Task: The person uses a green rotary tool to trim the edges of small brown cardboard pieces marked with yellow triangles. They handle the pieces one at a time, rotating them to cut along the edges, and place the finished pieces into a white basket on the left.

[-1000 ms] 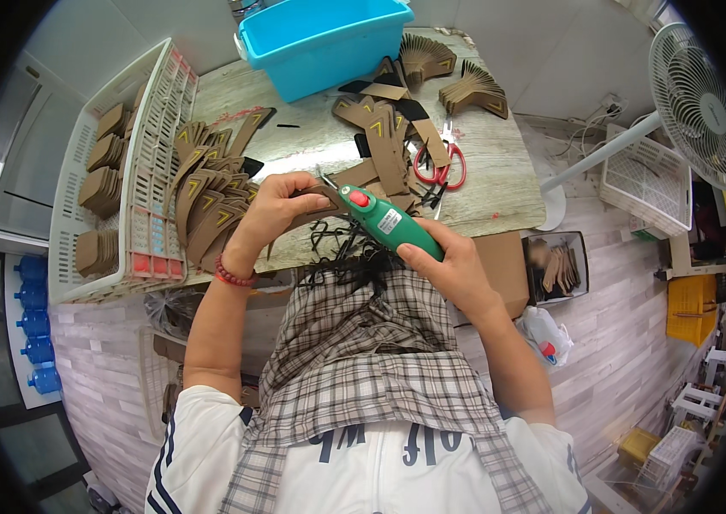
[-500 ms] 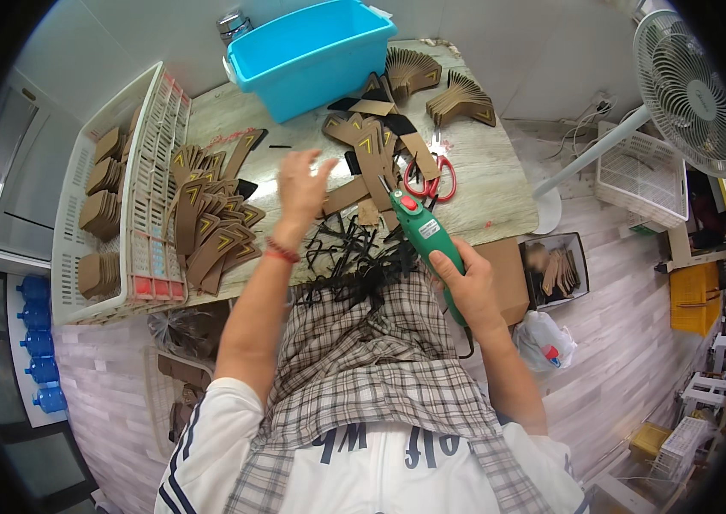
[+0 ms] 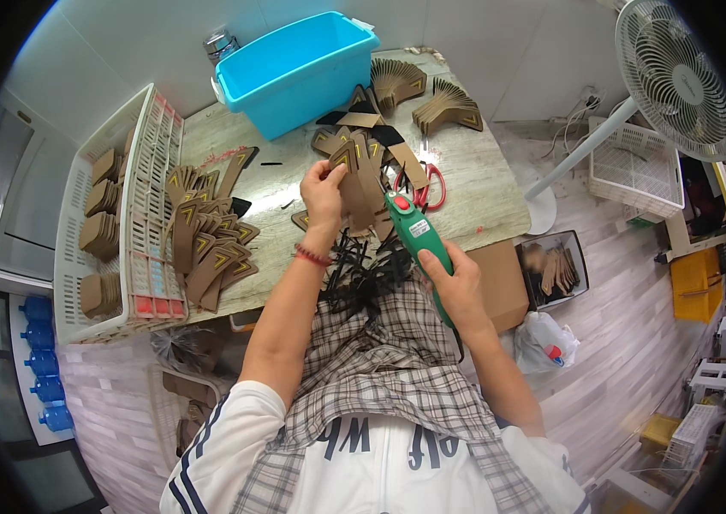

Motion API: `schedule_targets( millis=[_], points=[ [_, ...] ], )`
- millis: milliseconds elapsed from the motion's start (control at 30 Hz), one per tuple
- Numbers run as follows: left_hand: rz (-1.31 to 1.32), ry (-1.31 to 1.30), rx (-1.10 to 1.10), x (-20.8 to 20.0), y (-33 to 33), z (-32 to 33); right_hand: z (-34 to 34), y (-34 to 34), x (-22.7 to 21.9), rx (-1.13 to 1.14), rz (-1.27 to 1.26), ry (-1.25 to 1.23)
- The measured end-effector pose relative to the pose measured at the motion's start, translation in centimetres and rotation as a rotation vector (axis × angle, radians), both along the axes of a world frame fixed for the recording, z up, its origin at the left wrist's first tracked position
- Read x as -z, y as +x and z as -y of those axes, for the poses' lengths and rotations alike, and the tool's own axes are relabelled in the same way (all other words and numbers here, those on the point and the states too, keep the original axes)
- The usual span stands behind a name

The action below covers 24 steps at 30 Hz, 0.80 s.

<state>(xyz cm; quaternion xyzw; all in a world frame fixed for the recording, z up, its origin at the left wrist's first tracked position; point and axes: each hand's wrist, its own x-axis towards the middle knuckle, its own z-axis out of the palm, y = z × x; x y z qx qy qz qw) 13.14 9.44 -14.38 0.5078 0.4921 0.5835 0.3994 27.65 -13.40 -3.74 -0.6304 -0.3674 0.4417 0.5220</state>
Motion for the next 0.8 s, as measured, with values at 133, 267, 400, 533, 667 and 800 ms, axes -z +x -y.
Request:
schedule_targets(
  millis=[133,267,400,533,667,800],
  points=[
    [0.6,-0.127,0.227,-7.1,-1.8,5.6,-0.3,-1.0,0.2,0.008,0.05,0.043],
    [0.623,-0.182,0.188,-7.9,-2.5,7.2,-0.3,-1.8,0.1,-0.04,0.066,0.062],
    [0.707,-0.218,0.196,-7.8,-1.8,7.7,-0.1,-1.9,0.5,-0.074,0.069,0.092],
    [0.796,-0.274,0.232,-7.6,-1.0,8.6,0.0,-1.9,0.0,-0.059,0.061,0.104],
    [0.759,-0.347,0.253,-8.0,-0.5,9.8,0.0,-1.7,0.0,-0.049,0.077,0.106],
    [0.719,-0.389,0.314,-7.5,-0.4,10.7,-0.1,-1.9,-0.4,-0.018,0.058,0.107]
  ],
)
